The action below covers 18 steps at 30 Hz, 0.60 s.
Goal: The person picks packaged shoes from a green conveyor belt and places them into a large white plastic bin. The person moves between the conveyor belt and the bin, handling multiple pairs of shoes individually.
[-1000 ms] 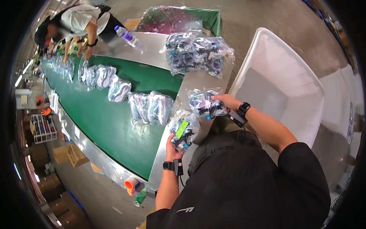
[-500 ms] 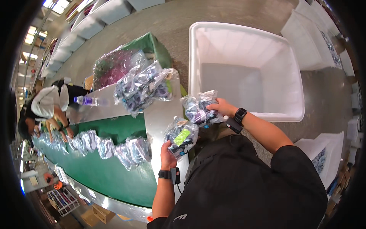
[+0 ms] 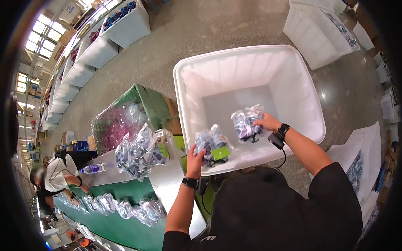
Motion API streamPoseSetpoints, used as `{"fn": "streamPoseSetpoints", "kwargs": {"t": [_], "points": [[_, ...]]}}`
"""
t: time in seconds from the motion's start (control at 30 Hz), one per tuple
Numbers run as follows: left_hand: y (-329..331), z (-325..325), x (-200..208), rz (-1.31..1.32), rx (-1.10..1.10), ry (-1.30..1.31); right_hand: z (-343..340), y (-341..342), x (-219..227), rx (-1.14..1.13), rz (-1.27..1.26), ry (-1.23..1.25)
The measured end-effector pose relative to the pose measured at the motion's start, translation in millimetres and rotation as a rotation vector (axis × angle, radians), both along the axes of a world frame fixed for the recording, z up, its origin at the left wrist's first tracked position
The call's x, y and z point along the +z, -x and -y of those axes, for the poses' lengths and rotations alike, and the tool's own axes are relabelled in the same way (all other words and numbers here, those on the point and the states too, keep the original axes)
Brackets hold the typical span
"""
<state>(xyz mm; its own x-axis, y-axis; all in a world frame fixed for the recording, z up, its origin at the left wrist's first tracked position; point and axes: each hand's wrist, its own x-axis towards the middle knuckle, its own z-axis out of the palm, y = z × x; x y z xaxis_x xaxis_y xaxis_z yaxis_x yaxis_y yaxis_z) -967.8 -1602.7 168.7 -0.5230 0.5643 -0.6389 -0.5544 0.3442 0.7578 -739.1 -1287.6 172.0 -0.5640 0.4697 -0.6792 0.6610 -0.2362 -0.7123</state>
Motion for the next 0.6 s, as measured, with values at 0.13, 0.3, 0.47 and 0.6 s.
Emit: {"fn": "streamPoseSetpoints", "kwargs": {"t": [0.13,0.3,0.47,0.6], "points": [[24.9,-42.7,-37.2,-0.839,-0.030,0.025,-35.9,36.6,-8.3,-0.210,0.164,-0.188],[15.3,-23.0,-13.4,-0.483,0.130,0.052,-41.7,39.1,-58.1,0.018,0.080,-0.653],[-4.8,103.2,-13.5,-0.315,0.323,0.029,20.9,44.3,-70.1,0.148,0.049,-0.203],[-20.8,229.3,-8.7,-0.284,0.603,0.174,77.0,54.9,-97.0,0.262,0.154,0.022]]}}
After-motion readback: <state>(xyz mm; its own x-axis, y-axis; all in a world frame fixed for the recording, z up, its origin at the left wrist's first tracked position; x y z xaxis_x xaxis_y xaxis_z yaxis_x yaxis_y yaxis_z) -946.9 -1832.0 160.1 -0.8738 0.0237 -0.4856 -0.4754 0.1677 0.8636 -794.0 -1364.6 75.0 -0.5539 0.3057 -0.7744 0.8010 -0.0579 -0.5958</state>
